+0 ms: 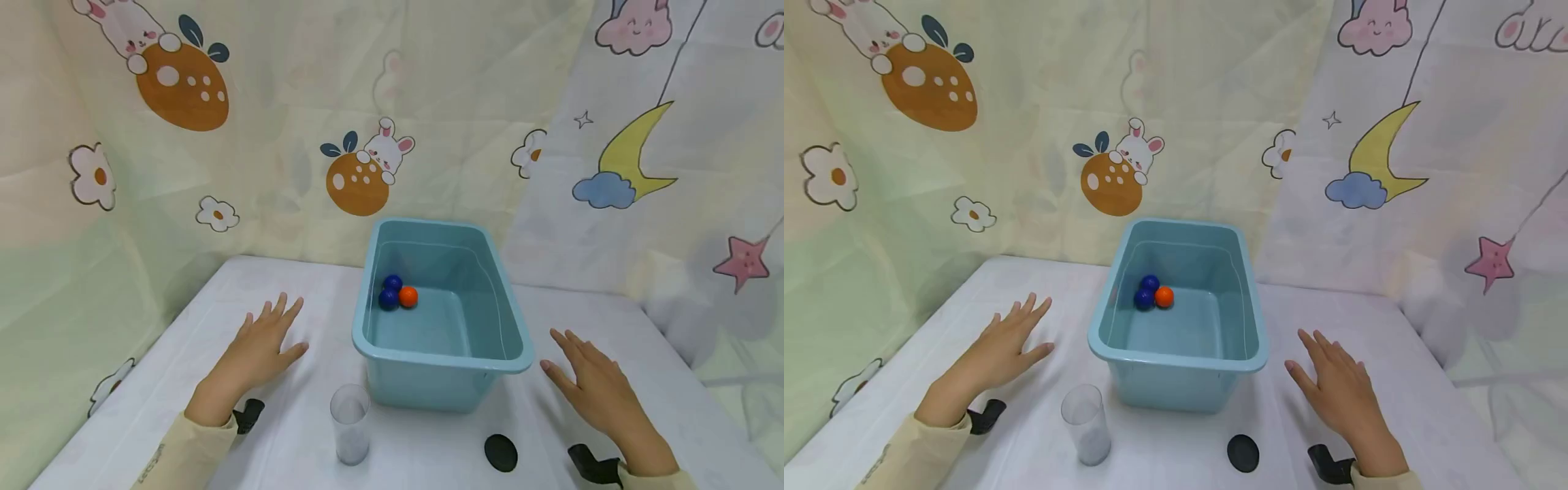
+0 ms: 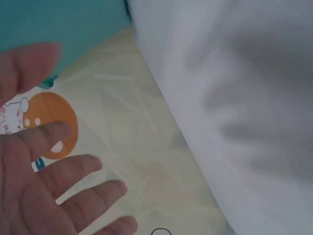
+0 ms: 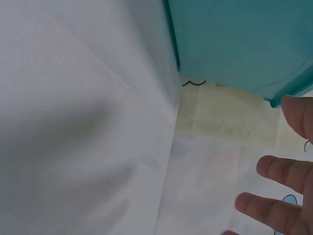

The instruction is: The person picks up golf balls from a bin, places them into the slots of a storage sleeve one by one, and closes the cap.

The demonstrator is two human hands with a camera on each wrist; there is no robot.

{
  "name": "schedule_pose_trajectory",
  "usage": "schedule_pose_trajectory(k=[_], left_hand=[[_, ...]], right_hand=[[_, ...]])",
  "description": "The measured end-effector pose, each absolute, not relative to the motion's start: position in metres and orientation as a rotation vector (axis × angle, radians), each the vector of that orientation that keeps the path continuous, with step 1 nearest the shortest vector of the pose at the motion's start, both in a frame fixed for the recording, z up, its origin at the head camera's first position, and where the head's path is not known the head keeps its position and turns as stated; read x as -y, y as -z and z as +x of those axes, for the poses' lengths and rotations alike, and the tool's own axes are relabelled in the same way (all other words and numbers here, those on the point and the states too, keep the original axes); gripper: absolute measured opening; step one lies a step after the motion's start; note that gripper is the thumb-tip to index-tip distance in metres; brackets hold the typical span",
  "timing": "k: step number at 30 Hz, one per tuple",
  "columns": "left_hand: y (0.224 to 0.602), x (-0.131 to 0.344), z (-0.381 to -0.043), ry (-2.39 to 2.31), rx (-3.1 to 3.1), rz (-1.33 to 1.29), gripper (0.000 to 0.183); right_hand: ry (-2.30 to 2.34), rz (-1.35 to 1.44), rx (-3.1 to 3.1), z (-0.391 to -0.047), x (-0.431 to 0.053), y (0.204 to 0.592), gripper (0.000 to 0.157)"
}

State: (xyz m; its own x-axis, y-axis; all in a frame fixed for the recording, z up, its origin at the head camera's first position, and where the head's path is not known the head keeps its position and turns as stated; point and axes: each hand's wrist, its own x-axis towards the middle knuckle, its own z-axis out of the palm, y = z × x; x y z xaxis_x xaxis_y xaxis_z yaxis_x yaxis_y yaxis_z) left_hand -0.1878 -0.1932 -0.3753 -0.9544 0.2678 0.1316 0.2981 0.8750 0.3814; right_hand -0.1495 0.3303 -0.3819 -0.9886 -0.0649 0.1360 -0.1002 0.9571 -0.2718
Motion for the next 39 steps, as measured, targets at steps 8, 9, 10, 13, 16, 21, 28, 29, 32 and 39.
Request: schedule_pose_trajectory(k=[8, 9, 10, 13, 16, 21, 28, 29, 32, 39], left_hand=[[0.368, 0.185, -0.182, 0.902, 3.134, -0.717, 0.072], [0.367, 0.183, -0.180, 0.946, 3.156, -0.746, 0.070], [0.366, 0.181, -0.180, 0.988, 3.171, -0.783, 0.068], [0.366, 0.174, -0.175, 1.106, 3.188, -0.916, 0.066], [0.365, 0.167, -0.172, 1.242, 3.166, -1.051, 0.068], [0.367, 0.160, -0.171, 1.437, 3.113, -1.224, 0.064], [0.376, 0.155, -0.175, 1.609, 3.019, -1.384, 0.052], [0.378, 0.155, -0.176, 1.612, 3.010, -1.392, 0.051], [0.381, 0.156, -0.179, 1.613, 2.985, -1.408, 0.047], [0.373, 0.166, -0.182, 1.601, 2.933, -1.389, 0.039]], right_hand=[[-0.439, 0.135, 3.021, -0.147, -0.328, 0.373, 0.075], [-0.446, 0.144, 3.016, -0.147, -0.328, 0.372, 0.075], [-0.456, 0.155, 3.011, -0.146, -0.328, 0.371, 0.074], [-0.511, 0.206, 2.986, -0.147, -0.329, 0.369, 0.072], [-0.565, 0.253, 2.974, -0.149, -0.329, 0.365, 0.071], [-0.634, 0.330, 2.970, -0.155, -0.331, 0.357, 0.072], [-0.720, 0.453, 2.962, -0.166, -0.334, 0.333, 0.069], [-0.724, 0.463, 2.962, -0.168, -0.334, 0.329, 0.068], [-0.705, 0.482, 2.969, -0.174, -0.335, 0.316, 0.063], [-0.603, 0.527, 2.998, -0.187, -0.338, 0.284, 0.060]])
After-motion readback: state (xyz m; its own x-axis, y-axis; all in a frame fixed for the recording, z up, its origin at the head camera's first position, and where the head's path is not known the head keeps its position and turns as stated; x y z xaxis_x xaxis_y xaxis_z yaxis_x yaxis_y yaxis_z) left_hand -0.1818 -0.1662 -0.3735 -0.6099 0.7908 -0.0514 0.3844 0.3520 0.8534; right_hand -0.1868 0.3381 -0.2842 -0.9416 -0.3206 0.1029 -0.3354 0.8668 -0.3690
